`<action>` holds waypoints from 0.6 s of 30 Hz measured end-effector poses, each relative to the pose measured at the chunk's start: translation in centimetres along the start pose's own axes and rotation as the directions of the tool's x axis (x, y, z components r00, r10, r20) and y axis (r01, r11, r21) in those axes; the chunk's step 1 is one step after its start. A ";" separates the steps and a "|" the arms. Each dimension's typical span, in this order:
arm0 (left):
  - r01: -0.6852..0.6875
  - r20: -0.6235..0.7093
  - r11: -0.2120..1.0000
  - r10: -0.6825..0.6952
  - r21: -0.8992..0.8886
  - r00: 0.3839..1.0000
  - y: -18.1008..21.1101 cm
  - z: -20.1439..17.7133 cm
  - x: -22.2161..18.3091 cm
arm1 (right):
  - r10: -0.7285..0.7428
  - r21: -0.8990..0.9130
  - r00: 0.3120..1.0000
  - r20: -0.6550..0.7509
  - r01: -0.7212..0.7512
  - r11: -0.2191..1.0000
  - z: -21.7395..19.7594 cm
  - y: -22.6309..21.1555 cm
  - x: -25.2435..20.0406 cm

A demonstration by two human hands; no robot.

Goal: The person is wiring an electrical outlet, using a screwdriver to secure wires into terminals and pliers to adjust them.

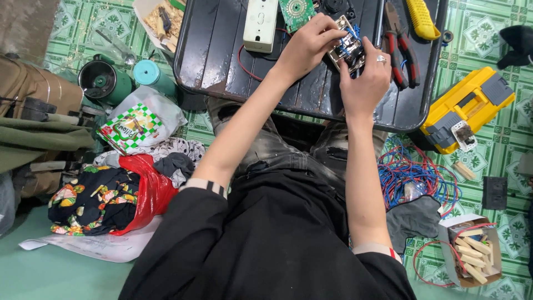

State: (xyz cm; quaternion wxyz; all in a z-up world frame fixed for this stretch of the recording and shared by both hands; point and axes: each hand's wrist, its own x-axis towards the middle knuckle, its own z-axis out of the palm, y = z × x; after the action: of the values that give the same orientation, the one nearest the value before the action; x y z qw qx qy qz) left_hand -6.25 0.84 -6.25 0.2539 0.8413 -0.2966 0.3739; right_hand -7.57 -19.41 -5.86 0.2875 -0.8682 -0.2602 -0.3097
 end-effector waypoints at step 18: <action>0.210 0.417 0.953 -0.287 0.220 0.863 1.7 -0.1 3.8 | -0.085 0.235 0.907 0.413 -0.016 0.972 -2.8 1.8 4.5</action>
State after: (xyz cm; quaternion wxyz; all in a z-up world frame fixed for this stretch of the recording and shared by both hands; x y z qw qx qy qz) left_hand -5.43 -1.46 -2.92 0.1541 0.9537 -0.2029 0.1598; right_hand -4.46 -21.26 -1.55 0.3191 -0.8699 -0.3657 -0.0880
